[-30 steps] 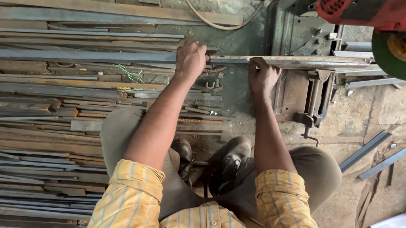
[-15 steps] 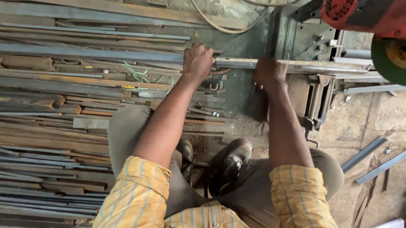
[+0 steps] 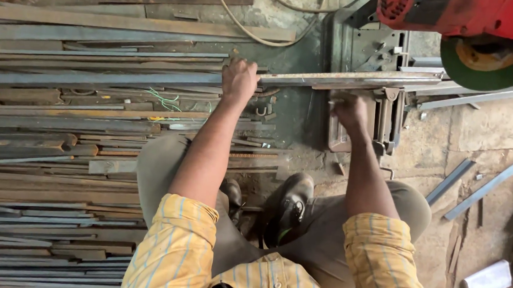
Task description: The person measures a metal bar using a tape measure and cuts it with a circular saw, then flips through a notebook.
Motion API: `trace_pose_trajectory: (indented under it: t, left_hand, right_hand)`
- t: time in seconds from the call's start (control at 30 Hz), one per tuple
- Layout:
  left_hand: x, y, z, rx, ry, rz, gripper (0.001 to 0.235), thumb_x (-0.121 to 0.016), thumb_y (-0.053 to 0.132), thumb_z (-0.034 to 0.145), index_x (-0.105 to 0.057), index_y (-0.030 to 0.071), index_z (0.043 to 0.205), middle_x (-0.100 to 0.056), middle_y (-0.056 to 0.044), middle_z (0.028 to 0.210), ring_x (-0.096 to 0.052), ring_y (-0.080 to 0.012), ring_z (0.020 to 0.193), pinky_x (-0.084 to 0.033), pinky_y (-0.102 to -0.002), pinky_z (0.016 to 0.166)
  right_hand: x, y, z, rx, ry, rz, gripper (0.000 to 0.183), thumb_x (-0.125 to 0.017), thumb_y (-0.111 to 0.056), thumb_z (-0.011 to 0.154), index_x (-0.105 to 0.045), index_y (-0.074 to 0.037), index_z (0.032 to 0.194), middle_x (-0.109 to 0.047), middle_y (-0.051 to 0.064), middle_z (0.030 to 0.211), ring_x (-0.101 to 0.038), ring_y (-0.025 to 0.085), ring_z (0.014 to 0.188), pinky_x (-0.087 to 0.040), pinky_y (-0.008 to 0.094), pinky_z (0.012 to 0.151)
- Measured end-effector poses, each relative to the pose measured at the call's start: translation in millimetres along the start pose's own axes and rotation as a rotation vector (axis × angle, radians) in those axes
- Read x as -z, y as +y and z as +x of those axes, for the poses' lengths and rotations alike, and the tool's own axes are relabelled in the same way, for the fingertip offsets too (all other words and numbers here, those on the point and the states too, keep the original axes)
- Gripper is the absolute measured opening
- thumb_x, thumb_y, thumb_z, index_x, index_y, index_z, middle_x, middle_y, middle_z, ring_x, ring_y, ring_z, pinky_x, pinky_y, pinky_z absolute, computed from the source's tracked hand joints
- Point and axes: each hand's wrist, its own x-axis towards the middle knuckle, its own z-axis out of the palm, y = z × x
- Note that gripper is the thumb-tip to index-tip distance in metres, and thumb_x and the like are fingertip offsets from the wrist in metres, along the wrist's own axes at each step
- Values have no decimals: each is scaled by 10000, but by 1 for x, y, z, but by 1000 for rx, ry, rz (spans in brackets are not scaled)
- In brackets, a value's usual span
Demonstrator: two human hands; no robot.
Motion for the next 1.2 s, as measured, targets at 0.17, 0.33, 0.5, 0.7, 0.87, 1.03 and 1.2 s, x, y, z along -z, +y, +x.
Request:
trace_pose_trajectory:
  t: [0.17,0.33,0.5,0.7,0.87,1.03,1.2]
  left_hand:
    - [-2,0,-3,22,-41,-7,257,-798,322,874,-783,86,974,-740,-129,947,-681,-305,970,-552,-464,781]
    - [7,7,-2,28,-25,59,281,-801,345,802,-787,94,927,-741,-113,950,-671,-304,984,-540,-478,769]
    - [9,5,0,59,-125,10,265,-783,330,879,-782,92,994,-736,-119,989,-668,-294,998,-539,-462,817]
    - [9,8,2,81,-154,5,248,-777,321,878,-784,96,982,-738,-115,981,-665,-292,989,-535,-472,815]
    - [8,0,1,38,-85,-30,260,-797,327,859,-789,88,960,-742,-115,995,-679,-301,992,-546,-466,812]
    - [5,0,1,37,-76,-48,285,-817,332,825,-787,70,932,-741,-130,945,-686,-308,933,-540,-466,772]
    - [-1,-2,0,12,-33,-42,239,-819,288,838,-783,66,921,-743,-130,955,-686,-311,956,-541,-467,791]
  right_hand:
    - [-37,-62,-21,254,-27,-401,737,-708,-156,828,-517,-294,1527,-753,198,924,-717,371,796,-574,495,722]
    - [-57,-98,-37,149,-4,-530,837,-646,-179,841,-351,-266,1620,-723,227,862,-697,424,794,-544,550,735]
    - [-49,-116,-40,97,-90,-559,804,-623,-179,891,-320,-255,1632,-718,252,899,-696,442,837,-524,565,782]
    - [-52,-103,-18,124,-101,-545,765,-612,-141,838,-451,-308,1567,-713,252,953,-696,430,895,-531,542,804]
    - [-59,-78,0,258,183,-405,194,-677,-239,902,-781,-172,1051,-742,206,946,-708,423,865,-566,511,779]
    - [-55,-81,-9,270,311,-110,190,-671,-183,879,-790,-160,1025,-742,172,860,-723,390,805,-582,460,741]
    - [-58,-90,-3,317,313,-67,150,-661,-167,899,-770,-137,997,-770,128,867,-735,361,795,-581,445,723]
